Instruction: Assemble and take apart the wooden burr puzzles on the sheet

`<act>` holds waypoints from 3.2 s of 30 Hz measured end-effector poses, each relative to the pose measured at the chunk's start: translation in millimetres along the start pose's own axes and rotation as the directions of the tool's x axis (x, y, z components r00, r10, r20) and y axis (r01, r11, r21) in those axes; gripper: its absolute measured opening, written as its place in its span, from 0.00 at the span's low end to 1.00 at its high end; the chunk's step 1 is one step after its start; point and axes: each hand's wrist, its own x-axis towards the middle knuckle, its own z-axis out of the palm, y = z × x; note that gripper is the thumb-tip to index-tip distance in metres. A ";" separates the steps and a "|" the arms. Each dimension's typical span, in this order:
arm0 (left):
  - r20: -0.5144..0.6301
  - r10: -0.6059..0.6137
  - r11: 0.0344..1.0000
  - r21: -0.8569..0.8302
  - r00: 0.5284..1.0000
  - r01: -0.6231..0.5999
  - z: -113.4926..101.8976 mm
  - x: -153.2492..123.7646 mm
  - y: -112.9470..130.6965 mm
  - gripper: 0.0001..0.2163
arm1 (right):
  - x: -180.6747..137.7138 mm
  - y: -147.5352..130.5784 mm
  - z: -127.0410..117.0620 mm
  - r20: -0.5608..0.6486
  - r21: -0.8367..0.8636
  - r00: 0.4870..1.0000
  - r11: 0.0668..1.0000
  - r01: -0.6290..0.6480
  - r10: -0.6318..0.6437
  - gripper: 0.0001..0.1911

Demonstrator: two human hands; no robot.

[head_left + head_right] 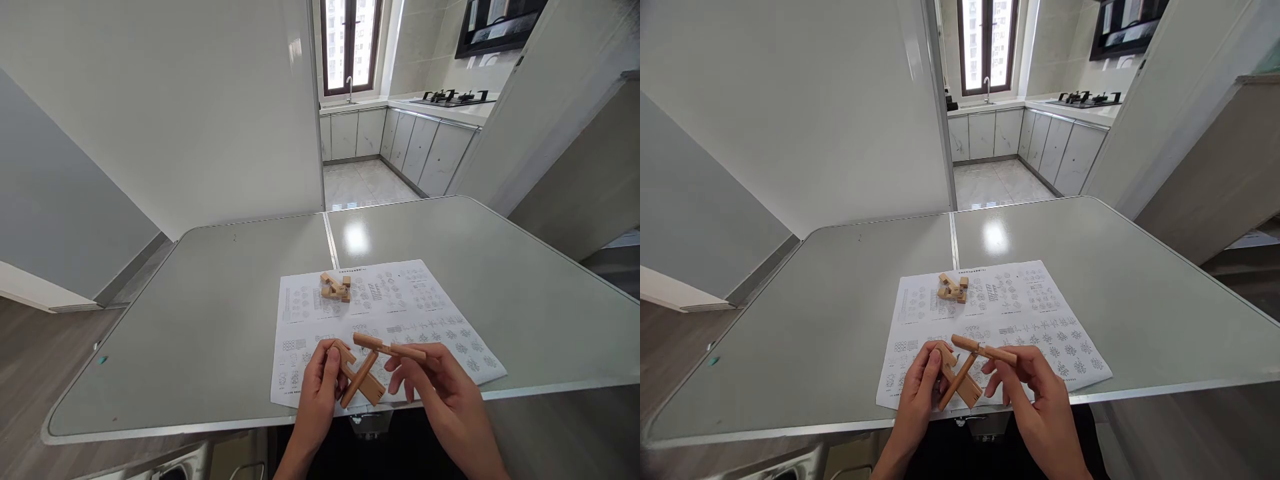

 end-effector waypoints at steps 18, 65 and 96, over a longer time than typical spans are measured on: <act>-0.080 -0.204 0.968 -0.166 0.976 0.189 -13.1 -0.7 -13.1 0.29 | 5.6 21.7 12.2 0.111 0.189 0.962 0.956 0.224 -0.248 0.05; 0.132 -0.037 0.995 -0.086 0.991 0.049 -7.7 -2.8 4.4 0.21 | -10.1 34.5 19.7 0.315 -0.014 0.911 0.958 0.285 -0.267 0.10; -0.013 0.217 0.973 0.087 0.976 -0.215 0.2 13.9 17.2 0.12 | 28.7 44.5 34.0 0.112 -0.397 0.746 0.658 0.639 -0.657 0.16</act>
